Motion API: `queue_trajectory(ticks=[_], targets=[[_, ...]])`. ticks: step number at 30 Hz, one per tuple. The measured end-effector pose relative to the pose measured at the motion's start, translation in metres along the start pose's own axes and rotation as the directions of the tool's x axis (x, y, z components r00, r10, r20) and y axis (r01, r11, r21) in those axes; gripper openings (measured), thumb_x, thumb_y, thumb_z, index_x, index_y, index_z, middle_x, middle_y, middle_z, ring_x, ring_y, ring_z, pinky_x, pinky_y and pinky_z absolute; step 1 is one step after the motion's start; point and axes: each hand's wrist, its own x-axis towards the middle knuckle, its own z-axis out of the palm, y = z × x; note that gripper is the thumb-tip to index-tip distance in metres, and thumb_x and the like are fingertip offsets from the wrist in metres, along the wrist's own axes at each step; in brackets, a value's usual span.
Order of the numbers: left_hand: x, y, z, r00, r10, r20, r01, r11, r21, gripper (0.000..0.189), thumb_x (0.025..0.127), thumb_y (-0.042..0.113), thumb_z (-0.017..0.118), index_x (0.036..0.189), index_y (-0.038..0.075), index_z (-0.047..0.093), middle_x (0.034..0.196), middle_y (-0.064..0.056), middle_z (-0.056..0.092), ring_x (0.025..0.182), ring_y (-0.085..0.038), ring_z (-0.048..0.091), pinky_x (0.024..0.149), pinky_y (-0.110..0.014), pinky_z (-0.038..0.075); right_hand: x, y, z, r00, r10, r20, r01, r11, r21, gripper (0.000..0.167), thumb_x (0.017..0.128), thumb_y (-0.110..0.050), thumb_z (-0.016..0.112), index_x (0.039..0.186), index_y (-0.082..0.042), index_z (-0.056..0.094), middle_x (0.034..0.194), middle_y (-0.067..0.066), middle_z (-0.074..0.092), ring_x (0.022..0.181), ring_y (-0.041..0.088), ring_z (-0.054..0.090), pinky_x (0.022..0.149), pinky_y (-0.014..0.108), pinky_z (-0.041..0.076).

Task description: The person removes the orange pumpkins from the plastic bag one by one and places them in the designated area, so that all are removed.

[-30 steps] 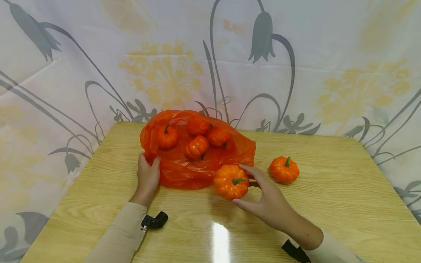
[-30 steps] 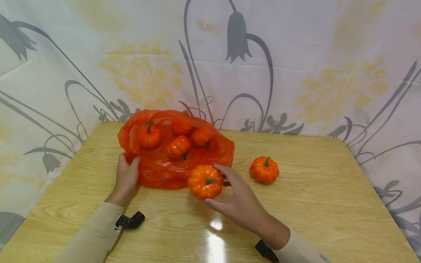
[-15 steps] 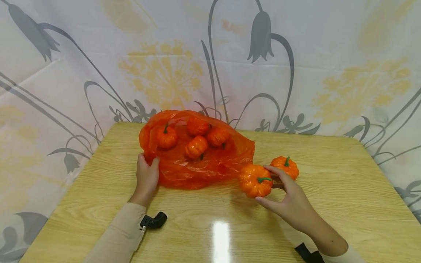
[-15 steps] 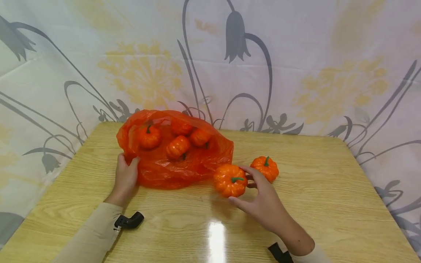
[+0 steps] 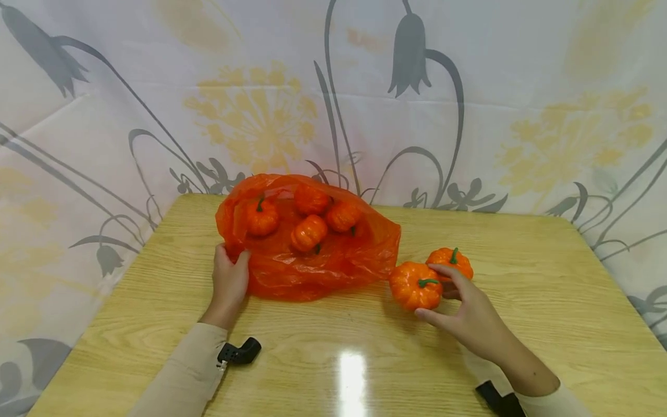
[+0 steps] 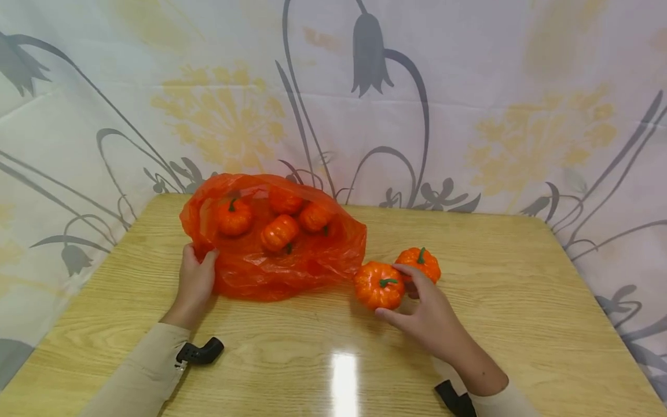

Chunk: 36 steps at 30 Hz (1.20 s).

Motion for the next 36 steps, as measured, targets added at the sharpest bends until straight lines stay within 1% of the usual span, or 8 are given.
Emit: queue_trajectory(ticks=[6, 14, 19, 24, 28, 33, 36], targets=[[0.000, 0.002, -0.003, 1.000, -0.013, 0.008, 0.013, 1.000, -0.027, 0.044, 0.101, 0.019, 0.046, 0.139, 0.000, 0.033, 0.142, -0.018, 0.041, 0.131, -0.033, 0.040, 0.116, -0.044, 0.029, 0.005, 0.003, -0.003, 1.000, 0.004, 0.022, -0.004, 1.000, 0.007, 0.076, 0.081, -0.028, 0.083, 0.143, -0.008, 0.044, 0.126, 0.016, 0.063, 0.103, 0.033, 0.067, 0.081, 0.042, 0.058], [0.002, 0.000, -0.002, 1.000, -0.001, -0.001, 0.001, 1.000, -0.018, 0.043, 0.100, 0.017, 0.047, 0.137, -0.002, 0.034, 0.139, -0.020, 0.042, 0.129, -0.033, 0.040, 0.114, -0.044, 0.030, 0.008, 0.007, -0.008, 0.997, 0.061, 0.054, -0.061, 0.998, 0.004, 0.080, 0.083, -0.030, 0.081, 0.146, -0.003, 0.040, 0.130, 0.021, 0.058, 0.107, 0.036, 0.065, 0.082, 0.043, 0.058], [0.002, -0.001, -0.002, 1.000, 0.001, 0.002, -0.001, 1.000, -0.014, 0.043, 0.100, 0.017, 0.047, 0.137, -0.002, 0.034, 0.139, -0.020, 0.042, 0.129, -0.033, 0.040, 0.114, -0.044, 0.029, 0.010, 0.013, -0.011, 0.996, 0.078, 0.049, -0.077, 0.997, -0.028, 0.082, 0.083, -0.031, 0.081, 0.146, -0.001, 0.039, 0.130, 0.022, 0.056, 0.110, 0.036, 0.062, 0.087, 0.047, 0.056], [0.002, 0.001, -0.002, 1.000, 0.001, 0.011, -0.001, 1.000, -0.015, 0.043, 0.100, 0.019, 0.046, 0.137, -0.001, 0.034, 0.140, -0.018, 0.041, 0.130, -0.033, 0.040, 0.116, -0.045, 0.029, 0.012, 0.017, -0.015, 0.997, 0.074, 0.033, -0.073, 0.996, -0.042, 0.080, 0.084, -0.030, 0.081, 0.147, -0.002, 0.039, 0.130, 0.021, 0.056, 0.113, 0.036, 0.060, 0.088, 0.046, 0.055], [0.000, 0.001, -0.001, 1.000, -0.008, 0.013, 0.008, 1.000, -0.015, 0.044, 0.101, 0.018, 0.047, 0.138, -0.001, 0.034, 0.141, -0.019, 0.041, 0.132, -0.033, 0.039, 0.117, -0.044, 0.028, 0.011, 0.020, -0.017, 0.997, 0.070, 0.028, -0.068, 0.996, -0.049, 0.080, 0.083, -0.029, 0.081, 0.147, -0.003, 0.040, 0.130, 0.020, 0.057, 0.113, 0.036, 0.060, 0.087, 0.042, 0.055], [0.000, 0.001, 0.000, 1.000, 0.001, 0.013, 0.000, 1.000, -0.013, 0.043, 0.101, 0.018, 0.047, 0.137, -0.001, 0.034, 0.140, -0.019, 0.041, 0.130, -0.033, 0.040, 0.115, -0.044, 0.029, 0.009, 0.023, -0.017, 0.998, 0.057, 0.012, -0.056, 0.994, -0.091, 0.080, 0.082, -0.028, 0.082, 0.146, -0.002, 0.041, 0.127, 0.020, 0.060, 0.111, 0.034, 0.062, 0.084, 0.031, 0.055], [-0.001, 0.001, 0.000, 1.000, 0.010, 0.011, -0.010, 1.000, -0.010, 0.042, 0.101, 0.018, 0.046, 0.136, -0.002, 0.035, 0.139, -0.019, 0.042, 0.128, -0.033, 0.040, 0.114, -0.044, 0.029, 0.009, 0.025, -0.018, 0.998, 0.056, 0.016, -0.054, 0.993, -0.103, 0.080, 0.083, -0.028, 0.082, 0.147, -0.002, 0.041, 0.127, 0.020, 0.060, 0.108, 0.034, 0.063, 0.082, 0.030, 0.056]])
